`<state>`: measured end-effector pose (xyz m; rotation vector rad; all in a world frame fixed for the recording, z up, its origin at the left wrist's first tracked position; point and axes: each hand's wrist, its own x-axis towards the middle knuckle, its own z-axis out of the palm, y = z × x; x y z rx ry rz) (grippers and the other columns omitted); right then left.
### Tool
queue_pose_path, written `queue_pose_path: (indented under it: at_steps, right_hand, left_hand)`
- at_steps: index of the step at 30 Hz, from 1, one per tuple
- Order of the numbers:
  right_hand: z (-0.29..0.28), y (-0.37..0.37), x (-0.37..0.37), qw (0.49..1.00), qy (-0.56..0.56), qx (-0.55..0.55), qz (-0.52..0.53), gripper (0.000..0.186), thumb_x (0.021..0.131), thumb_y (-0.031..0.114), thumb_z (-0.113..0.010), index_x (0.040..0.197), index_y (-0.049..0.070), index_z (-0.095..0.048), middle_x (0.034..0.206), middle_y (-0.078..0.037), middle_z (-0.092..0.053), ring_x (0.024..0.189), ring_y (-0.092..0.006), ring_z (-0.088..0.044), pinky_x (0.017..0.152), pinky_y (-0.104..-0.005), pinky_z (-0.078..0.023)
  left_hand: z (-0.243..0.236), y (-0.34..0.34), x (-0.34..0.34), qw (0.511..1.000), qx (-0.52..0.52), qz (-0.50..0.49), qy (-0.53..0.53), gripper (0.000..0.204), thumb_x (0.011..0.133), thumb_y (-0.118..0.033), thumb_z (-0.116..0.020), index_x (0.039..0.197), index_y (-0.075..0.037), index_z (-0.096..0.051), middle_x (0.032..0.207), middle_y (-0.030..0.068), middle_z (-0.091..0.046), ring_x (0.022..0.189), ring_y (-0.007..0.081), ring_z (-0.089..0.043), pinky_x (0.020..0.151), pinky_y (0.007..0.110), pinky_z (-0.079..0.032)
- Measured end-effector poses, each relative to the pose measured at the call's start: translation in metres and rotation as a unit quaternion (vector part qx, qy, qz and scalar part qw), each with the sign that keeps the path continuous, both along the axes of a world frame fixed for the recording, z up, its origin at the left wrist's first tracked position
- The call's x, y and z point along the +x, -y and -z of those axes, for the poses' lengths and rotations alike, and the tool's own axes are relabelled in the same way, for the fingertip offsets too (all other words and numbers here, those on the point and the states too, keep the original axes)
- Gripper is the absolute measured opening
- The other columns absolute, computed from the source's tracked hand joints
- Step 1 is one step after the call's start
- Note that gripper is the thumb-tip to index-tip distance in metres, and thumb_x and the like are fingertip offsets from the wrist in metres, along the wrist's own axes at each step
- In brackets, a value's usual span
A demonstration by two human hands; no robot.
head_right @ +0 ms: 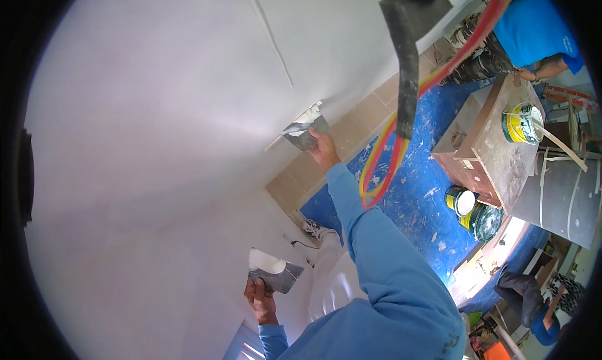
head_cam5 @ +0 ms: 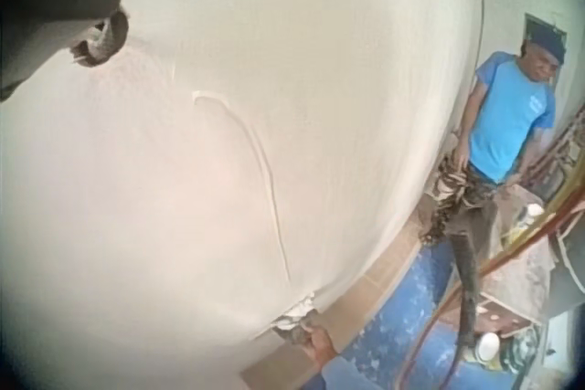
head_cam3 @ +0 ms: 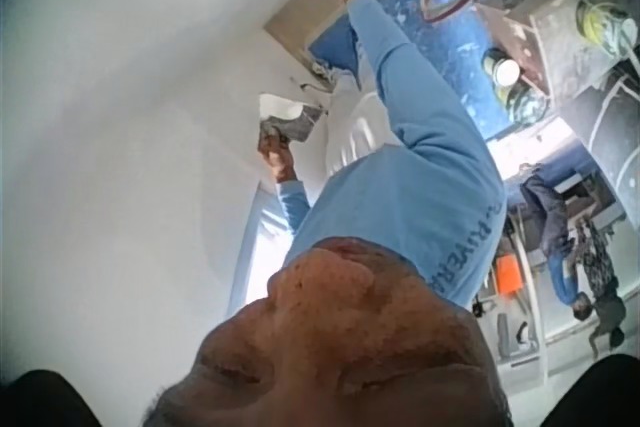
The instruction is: The person applies plaster to a ceiling using two spatulas, taking plaster from a bucket and smoothing it over cracks and holes.
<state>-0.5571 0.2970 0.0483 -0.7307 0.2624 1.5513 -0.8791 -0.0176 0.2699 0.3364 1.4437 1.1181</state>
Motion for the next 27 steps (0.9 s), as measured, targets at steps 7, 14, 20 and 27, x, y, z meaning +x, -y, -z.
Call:
queue_pose_path:
  at_steps: [7,14,20,27]
  right_hand:
    - [-0.011,-0.006,-0.002,0.999,0.036,-0.009,-0.002,0.039,0.092,0.004,-0.062,0.130,0.004,-0.052,0.120,-0.011,-0.062,0.110,-0.0289,-0.063,0.096,-0.0450,-0.053]
    - [-0.041,-0.027,0.000,0.990,0.137,-0.011,-0.033,0.032,0.089,0.000,-0.062,0.120,0.001,-0.056,0.111,-0.012,-0.064,0.097,-0.0279,-0.066,0.081,-0.0427,-0.058]
    - [-0.088,-0.029,0.003,0.959,0.280,-0.018,-0.024,0.029,0.084,-0.002,-0.065,0.113,0.000,-0.060,0.099,-0.010,-0.065,0.084,-0.0234,-0.068,0.063,-0.0378,-0.057]
    - [-0.214,-0.020,-0.008,0.932,0.340,0.110,0.069,0.024,0.083,-0.002,-0.070,0.106,-0.002,-0.062,0.096,-0.009,-0.066,0.077,-0.0202,-0.067,0.059,-0.0325,-0.054]
  left_hand:
    - [-0.011,-0.008,0.008,0.999,-0.002,-0.012,-0.052,0.028,0.093,-0.019,-0.066,0.113,0.001,-0.063,0.102,0.0067,-0.066,0.086,0.0178,-0.065,0.073,0.033,-0.056]
    - [-0.007,-0.011,0.006,0.999,0.017,-0.015,-0.047,0.028,0.094,-0.018,-0.065,0.113,0.002,-0.063,0.101,0.0069,-0.067,0.084,0.0177,-0.066,0.073,0.033,-0.058]
    - [-0.004,-0.011,0.002,0.999,0.039,0.006,-0.013,0.031,0.092,-0.019,-0.068,0.116,0.000,-0.063,0.104,0.0069,-0.068,0.089,0.0192,-0.066,0.075,0.038,-0.060]
    - [-0.004,-0.011,-0.005,0.996,0.088,0.015,-0.015,0.029,0.093,-0.019,-0.064,0.115,0.000,-0.063,0.096,0.0070,-0.067,0.081,0.0162,-0.066,0.066,0.035,-0.060]
